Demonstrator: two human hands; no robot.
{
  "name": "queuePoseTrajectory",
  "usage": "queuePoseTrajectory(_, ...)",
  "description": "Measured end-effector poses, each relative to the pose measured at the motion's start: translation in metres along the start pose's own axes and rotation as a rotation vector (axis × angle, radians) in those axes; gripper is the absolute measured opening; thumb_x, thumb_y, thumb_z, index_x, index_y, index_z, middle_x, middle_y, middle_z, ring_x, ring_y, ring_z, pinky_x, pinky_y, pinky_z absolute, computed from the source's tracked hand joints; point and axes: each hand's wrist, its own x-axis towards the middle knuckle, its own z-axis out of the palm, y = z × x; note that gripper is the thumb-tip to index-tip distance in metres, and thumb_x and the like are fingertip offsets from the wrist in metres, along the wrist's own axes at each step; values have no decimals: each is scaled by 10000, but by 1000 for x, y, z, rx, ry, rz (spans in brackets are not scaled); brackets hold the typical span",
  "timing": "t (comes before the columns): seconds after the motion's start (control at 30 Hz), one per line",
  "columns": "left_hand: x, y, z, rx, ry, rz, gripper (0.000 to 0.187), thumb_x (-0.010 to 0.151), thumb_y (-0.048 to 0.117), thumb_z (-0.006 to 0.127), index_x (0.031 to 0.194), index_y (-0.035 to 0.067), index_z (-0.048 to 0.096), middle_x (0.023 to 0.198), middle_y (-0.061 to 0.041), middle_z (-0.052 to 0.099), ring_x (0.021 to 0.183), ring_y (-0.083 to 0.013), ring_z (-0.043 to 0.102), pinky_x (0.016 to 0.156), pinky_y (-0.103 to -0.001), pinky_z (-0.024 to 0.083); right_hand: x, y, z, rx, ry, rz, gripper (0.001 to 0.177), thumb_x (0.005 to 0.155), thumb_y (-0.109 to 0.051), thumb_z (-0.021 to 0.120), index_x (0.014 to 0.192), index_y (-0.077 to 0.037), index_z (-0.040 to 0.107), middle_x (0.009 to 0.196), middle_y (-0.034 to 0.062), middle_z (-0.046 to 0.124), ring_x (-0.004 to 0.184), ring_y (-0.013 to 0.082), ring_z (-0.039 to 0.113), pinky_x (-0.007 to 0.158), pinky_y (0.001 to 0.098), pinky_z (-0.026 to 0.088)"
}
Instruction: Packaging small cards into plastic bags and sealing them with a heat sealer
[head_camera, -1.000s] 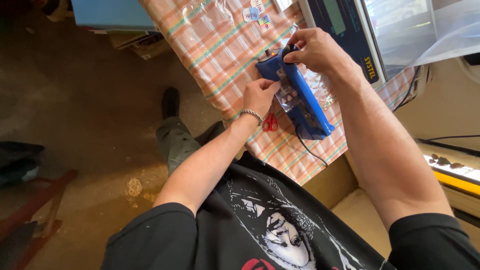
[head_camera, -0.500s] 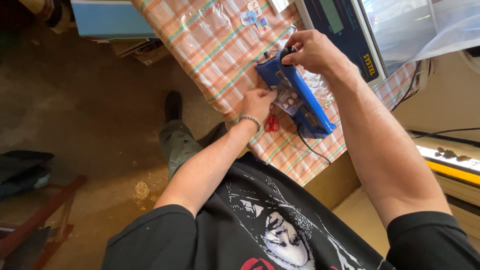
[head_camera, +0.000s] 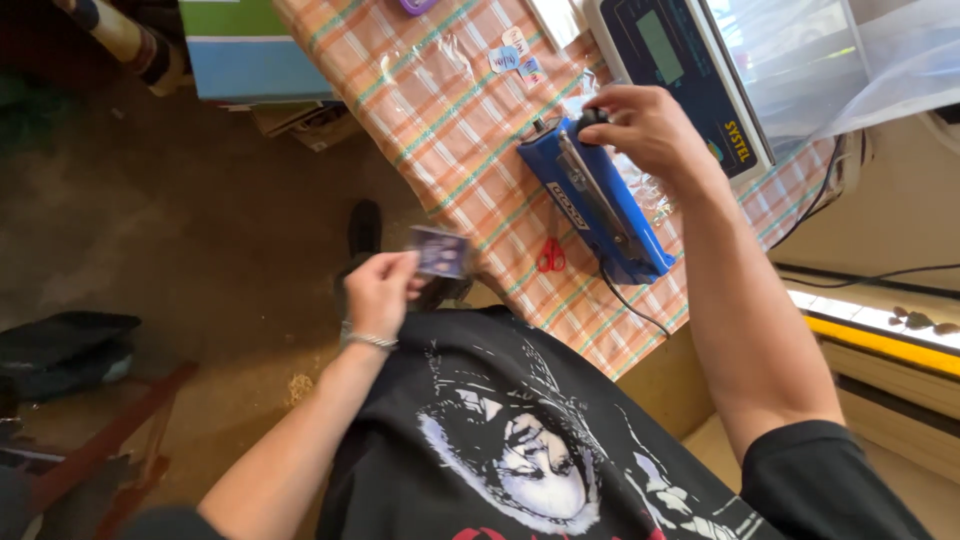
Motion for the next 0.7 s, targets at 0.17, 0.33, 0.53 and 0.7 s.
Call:
queuePoseTrajectory(0.17, 0, 3, -40, -181, 164, 14, 196, 929, 208, 751, 928, 12, 739, 698, -102, 707, 572, -127, 669, 494, -220, 564, -3, 41, -9, 153, 52, -88, 332, 952, -155, 695, 1271, -67, 676, 1116, 112, 722, 883, 140, 647, 772, 262, 548)
queuePoseTrajectory(0.33, 10, -6, -46, -267, 203, 21, 231, 961, 235, 773, 1022, 14, 739, 790, -129, 728, 653, -140, 707, 572, -213, 614, 36, 134, 2, 269, 58, -224, 273, 1100, -135, 574, 1348, -49, 651, 595, 93, 575, 499, 135, 574, 540, 224, 458)
queuePoseTrajectory(0.53, 17, -18, -50, -337, 193, 4, 208, 945, 259, 797, 1001, 62, 762, 694, -133, 718, 557, -136, 691, 535, -220, 615, 64, 191, 17, 510, -86, -54, 81, 997, -44, 661, 1068, -81, 674, 742, 31, 593, 456, 72, 506, 408, 224, 427)
queuePoseTrajectory(0.7, 16, -26, -59, -379, 222, -4, 235, 948, 262, 802, 1016, 42, 754, 799, -153, 755, 626, -132, 725, 572, -221, 624, 56, 183, 16, 548, -121, 25, 110, 959, -40, 729, 920, -82, 636, 691, 15, 562, 408, 73, 471, 376, 229, 413)
